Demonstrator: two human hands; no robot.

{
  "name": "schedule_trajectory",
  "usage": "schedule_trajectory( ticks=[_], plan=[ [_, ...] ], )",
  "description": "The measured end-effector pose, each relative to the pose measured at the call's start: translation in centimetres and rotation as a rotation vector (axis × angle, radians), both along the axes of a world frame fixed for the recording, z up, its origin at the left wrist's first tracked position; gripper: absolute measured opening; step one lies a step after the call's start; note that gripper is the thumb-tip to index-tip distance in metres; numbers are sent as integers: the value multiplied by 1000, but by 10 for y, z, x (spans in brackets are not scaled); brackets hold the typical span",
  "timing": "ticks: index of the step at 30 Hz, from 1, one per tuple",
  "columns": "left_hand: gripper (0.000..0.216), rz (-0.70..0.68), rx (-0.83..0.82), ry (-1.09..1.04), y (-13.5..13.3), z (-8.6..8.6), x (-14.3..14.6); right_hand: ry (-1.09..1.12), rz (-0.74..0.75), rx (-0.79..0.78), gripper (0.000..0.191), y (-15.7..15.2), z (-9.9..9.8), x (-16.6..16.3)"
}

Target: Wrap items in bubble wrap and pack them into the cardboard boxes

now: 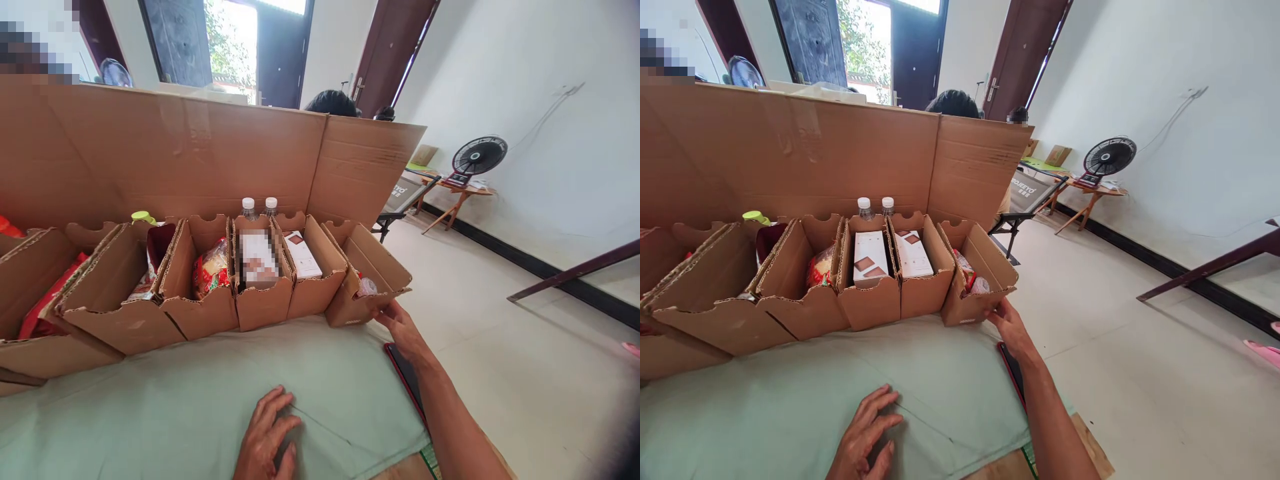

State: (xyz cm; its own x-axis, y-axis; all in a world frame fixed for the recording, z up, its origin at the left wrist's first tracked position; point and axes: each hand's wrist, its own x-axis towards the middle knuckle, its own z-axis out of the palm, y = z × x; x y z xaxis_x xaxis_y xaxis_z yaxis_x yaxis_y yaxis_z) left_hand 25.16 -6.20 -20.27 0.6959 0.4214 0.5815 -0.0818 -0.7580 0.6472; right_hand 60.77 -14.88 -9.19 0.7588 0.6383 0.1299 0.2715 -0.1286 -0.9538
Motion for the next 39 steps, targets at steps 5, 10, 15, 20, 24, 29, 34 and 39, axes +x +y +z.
schedule_trajectory(
  ticks=[5, 10, 15, 20, 24, 29, 34, 39],
  plan=[
    [32, -39, 57, 29, 6, -20, 0, -8, 7, 1, 58, 27, 4, 15],
    [33, 3, -22, 51, -3, -25, 3, -103, -175, 0, 54, 15, 8, -2],
    [28, 64, -63, 6, -11, -22, 10, -414, -406, 4, 40, 8, 41, -68],
    [27, 7, -63, -9, -4, -16, 11, -667, 100, -307, 53, 61, 77, -107],
    [26, -9, -71, -30, 2, -11, 11, -808, 72, -452, 28, 93, 85, -103],
    [35, 6, -198, 29, 4, 4, 6, -841, 50, -400, 23, 66, 84, -119],
    [51, 191, -412, -7, -2, 21, 2, -821, 58, -300, 23, -4, 81, -163],
    [59, 185, -471, -16, -14, 36, -22, -811, 77, -184, 21, -64, 69, -219]
  ],
)
